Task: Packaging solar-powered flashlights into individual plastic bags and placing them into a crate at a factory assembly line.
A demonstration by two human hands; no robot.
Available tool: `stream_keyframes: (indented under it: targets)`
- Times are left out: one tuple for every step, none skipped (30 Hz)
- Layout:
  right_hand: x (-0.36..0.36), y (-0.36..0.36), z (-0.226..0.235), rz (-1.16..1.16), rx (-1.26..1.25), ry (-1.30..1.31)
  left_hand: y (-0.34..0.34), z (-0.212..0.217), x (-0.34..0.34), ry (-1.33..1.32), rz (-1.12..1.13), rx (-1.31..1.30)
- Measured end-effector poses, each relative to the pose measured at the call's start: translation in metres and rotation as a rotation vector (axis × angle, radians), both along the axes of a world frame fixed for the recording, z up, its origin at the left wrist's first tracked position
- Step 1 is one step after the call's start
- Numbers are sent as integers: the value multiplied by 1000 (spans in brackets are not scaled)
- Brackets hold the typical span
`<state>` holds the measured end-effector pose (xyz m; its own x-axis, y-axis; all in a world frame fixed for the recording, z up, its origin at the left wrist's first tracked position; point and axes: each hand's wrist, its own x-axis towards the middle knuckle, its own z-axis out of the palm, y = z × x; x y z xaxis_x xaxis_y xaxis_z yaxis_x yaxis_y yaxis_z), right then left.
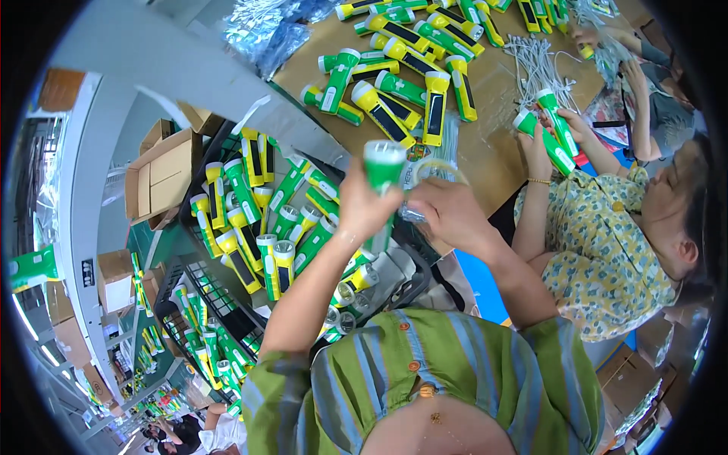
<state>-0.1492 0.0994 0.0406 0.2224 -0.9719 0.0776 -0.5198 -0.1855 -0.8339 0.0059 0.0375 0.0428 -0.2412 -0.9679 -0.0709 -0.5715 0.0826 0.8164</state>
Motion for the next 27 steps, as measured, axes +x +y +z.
stream_keyframes:
  targets:
    - [-1, -5, -6, -165, -123, 134, -13, -16, -16, -61, 28, 45]
    - [-8, -11, -24, -257, -159, 123, -25, -30, -33, 37, 20, 79]
    - [-16, -17, -30, -245, -152, 107, -34, -53, -48, 27, 73, 59]
    - [-24, -21, -33, -250, -158, 107, -43, -75, -61, 44, 71, 19]
    - [-27, -19, -36, -261, -157, 109, -64, -90, -71, 14, 150, 118]
    - [-25, -13, -40, -256, -143, 140, -90, -92, -74, 101, 177, 399]
    - [-21, -12, -42, -233, -141, 128, -104, -113, -71, 254, 397, 297]
    - [-21, -13, -47, -240, -113, 73, -120, -121, -69, 228, 410, 313]
    - [-18, -11, -50, -250, -80, 15, -127, -123, -67, 220, 419, 321]
    - [-14, -11, -52, -238, -73, 8, -132, -123, -63, 218, 399, 148]
    - [-12, -9, -52, -238, -63, -32, -131, -121, -60, 215, 368, -17]
    - [-11, -8, -54, -247, -54, -72, -126, -109, -53, 126, 190, -26]
    - [-10, -6, -52, -244, -45, -75, -117, -95, -36, 38, 15, -36]
    - [-10, -4, -48, -267, -42, -93, -95, -80, -14, 170, -90, 47]
    - [-9, -4, -43, -285, -43, -111, -70, -62, 14, 303, -189, 123]
    - [-6, -1, -37, -294, -46, -106, -52, -44, 48, 116, -328, 230]
    - [-2, 3, -32, -283, -45, -108, -34, -27, 84, -71, -467, 341]
    - [2, 9, -25, -266, -56, -126, -7, -26, 122, -213, -470, 319]
    - [10, 15, -18, -239, -67, -147, 18, -36, 168, -301, -552, 389]
    - [18, 18, -8, -195, -72, -148, 44, -32, 198, -467, -609, 491]
    - [26, 22, -3, -168, -70, -154, 74, -29, 220, -632, -662, 596]
    - [34, 26, 3, -113, -83, -144, 108, -35, 238, -660, -627, 538]
    - [42, 28, 6, -60, -99, -133, 138, -43, 254, -690, -594, 478]
    - [51, 31, 7, -23, -100, -133, 160, -50, 255, -540, -469, 406]
    - [63, 32, 9, -2, -104, -131, 180, -59, 251, -390, -336, 330]
    - [72, 32, 12, 55, -94, -167, 189, -64, 249, -332, -246, 206]
    - [78, 32, 15, 111, -84, -202, 193, -67, 251, -326, -238, 200]
